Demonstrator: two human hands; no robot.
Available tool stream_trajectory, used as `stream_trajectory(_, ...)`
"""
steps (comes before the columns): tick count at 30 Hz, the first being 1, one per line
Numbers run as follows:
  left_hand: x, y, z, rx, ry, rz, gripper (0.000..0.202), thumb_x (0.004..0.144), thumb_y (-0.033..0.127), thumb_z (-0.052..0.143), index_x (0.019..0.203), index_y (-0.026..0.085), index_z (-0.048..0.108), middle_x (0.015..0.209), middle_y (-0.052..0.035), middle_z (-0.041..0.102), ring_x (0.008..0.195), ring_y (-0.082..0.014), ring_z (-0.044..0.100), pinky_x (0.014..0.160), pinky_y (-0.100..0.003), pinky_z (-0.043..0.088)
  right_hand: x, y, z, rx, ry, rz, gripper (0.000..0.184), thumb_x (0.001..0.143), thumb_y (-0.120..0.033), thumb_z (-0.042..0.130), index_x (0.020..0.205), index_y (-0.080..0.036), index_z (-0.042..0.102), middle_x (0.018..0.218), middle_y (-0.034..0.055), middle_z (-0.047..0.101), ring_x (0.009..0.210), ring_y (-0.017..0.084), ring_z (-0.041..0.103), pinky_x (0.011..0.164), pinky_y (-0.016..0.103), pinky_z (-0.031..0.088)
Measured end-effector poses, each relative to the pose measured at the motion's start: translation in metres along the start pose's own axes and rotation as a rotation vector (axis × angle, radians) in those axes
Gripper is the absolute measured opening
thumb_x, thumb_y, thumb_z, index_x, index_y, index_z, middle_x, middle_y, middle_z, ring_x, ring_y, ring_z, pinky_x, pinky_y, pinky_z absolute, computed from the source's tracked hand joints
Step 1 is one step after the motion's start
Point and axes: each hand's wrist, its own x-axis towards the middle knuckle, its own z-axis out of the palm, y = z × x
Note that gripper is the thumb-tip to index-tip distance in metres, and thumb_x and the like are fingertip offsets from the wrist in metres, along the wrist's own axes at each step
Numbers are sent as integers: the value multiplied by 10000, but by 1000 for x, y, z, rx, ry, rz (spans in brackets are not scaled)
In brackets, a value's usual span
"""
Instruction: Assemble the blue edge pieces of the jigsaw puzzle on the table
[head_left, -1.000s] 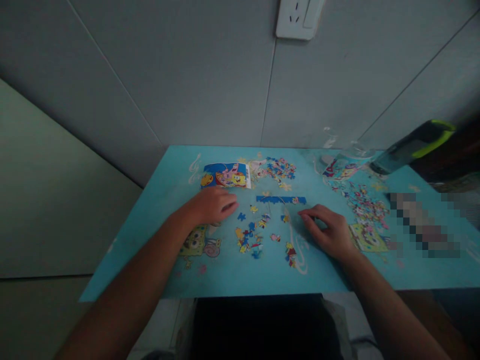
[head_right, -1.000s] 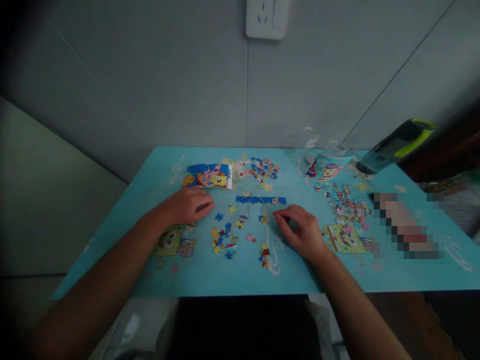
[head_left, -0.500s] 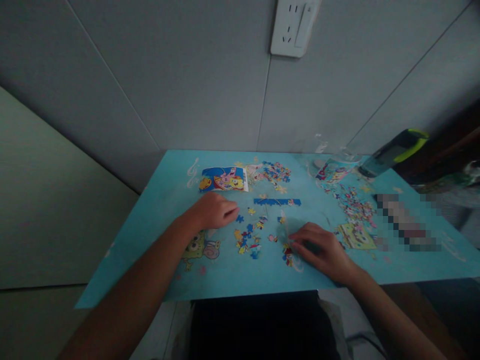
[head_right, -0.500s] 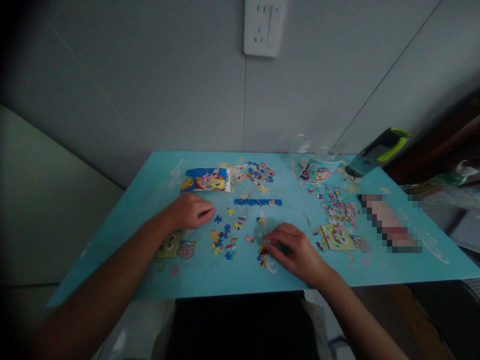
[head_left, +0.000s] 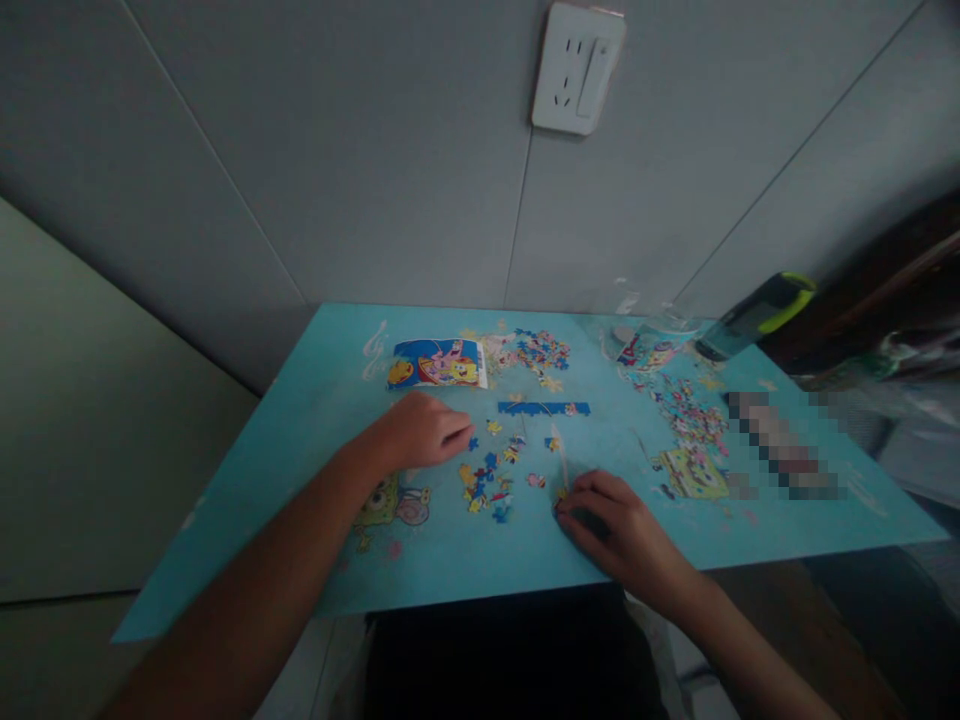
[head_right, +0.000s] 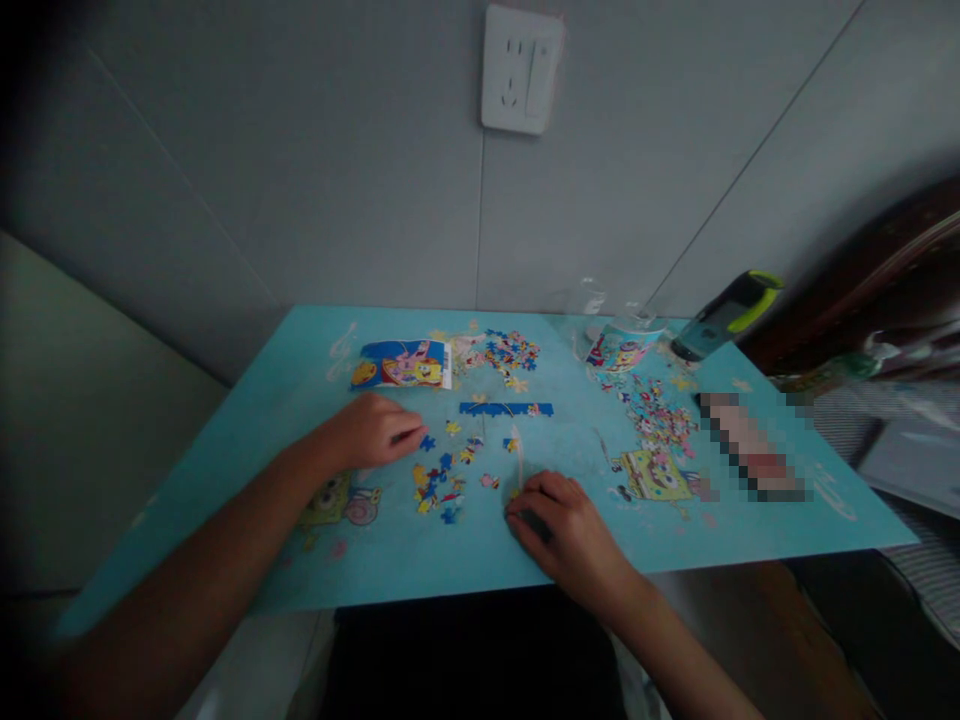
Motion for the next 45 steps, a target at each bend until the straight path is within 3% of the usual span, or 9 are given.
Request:
stream_trajectory(4,1,2,0,-10,-7,15,365,968,296,503,617,205,550,503,35,488,438,-110,382,496,-298,276,3,-6,8,-10,12,-2,132,969,-241,621,1046,-241,727,1025,92,684,935,245,660,864,435,563)
stream_trajectory(12,3,4,-1,3,-22,25,360,975,294,502,632,199,553,514,30,517,444,-107,392,505,-295,242,7,-18,14,-34,29,-40,319,1014,-226,548,1307,-275,665,1124,94,700,1007,259,648,907,467,537)
stream_trajectory(16,4,6,-2,7,-29,23,353,978,289,500,642,200,564,517,27,524,444,-111,376,511,-300,230,3,-4,2,-43,87,37,256,1002,-236,563,1209,-249,713,1057,106,708,963,261,663,883,455,554)
stream_trajectory(20,5,9,-3,6,-36,18,350,972,287,504,638,204,566,508,27,515,437,-117,360,510,-313,208,-1,7,-3,-22,33,102,209,984,-275,613,1152,-256,736,1052,90,713,974,250,669,916,439,551)
stream_trajectory(30,5,8,-1,39,-66,6,358,987,310,485,663,200,590,519,20,552,441,-116,389,514,-315,195,5,4,-7,18,-62,170,224,967,-263,629,1169,-255,727,1068,80,693,992,234,666,938,400,526)
stream_trajectory(36,4,9,0,51,-85,6,356,993,318,486,673,203,593,541,19,570,458,-120,425,518,-320,214,3,5,-4,78,-3,226,132,938,-290,665,1051,-242,716,1001,54,717,913,219,673,858,355,526)
stream_trajectory(40,3,8,2,52,-99,8,327,987,301,496,696,205,608,558,21,583,471,-120,455,522,-321,230,15,24,-11,79,70,282,158,949,-347,638,997,-239,741,929,41,742,801,208,666,743,326,510)
stream_trajectory(45,4,9,3,57,-119,10,326,991,299,494,697,205,600,550,23,582,470,-120,464,520,-320,226,61,69,-34,43,179,328,243,921,-385,635,996,-213,789,881,49,773,707,209,648,693,335,493)
